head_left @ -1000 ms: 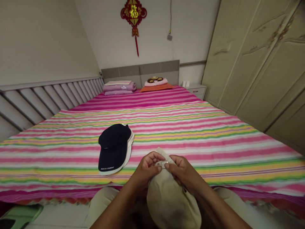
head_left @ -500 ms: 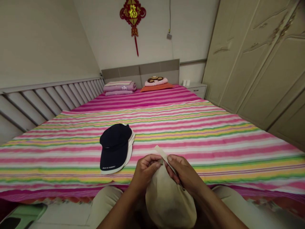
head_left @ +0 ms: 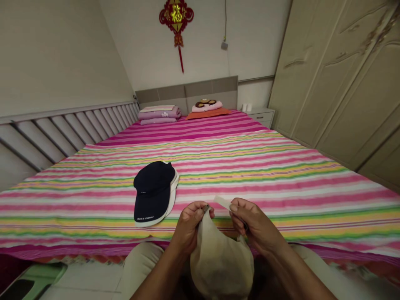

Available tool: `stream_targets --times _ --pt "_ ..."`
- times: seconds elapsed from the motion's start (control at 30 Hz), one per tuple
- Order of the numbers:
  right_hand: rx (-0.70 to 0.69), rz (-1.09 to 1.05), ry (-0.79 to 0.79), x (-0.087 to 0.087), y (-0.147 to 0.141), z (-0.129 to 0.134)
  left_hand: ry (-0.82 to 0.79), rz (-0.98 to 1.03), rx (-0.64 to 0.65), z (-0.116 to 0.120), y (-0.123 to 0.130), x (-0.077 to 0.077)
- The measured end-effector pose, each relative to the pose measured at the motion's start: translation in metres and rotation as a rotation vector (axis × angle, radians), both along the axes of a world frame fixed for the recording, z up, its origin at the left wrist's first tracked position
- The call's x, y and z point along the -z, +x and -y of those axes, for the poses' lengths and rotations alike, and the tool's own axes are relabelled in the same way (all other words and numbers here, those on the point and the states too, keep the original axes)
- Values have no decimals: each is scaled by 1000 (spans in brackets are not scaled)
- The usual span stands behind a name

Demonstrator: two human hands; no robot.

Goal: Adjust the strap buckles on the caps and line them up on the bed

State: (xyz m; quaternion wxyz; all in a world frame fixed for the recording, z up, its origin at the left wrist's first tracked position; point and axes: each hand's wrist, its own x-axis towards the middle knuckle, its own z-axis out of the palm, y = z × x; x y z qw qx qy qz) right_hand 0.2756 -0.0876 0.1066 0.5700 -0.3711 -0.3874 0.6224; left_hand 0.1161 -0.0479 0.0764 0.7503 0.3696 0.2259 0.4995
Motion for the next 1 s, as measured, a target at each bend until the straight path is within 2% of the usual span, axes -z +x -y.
stream_targets --times 0.2,0.57,0.73,1.0 --pt "-27 23 -10 1 -4 4 -95 -24 -21 0 1 0" --pt "-97 -41 -69 6 -11 4 -106 -42 -67 2 1 -1" --pt "-124 -18 -60 7 -10 3 -57 -71 -52 2 -2 1" --pt "-157 244 -51 3 -5 3 90 -231 -34 6 -7 -11"
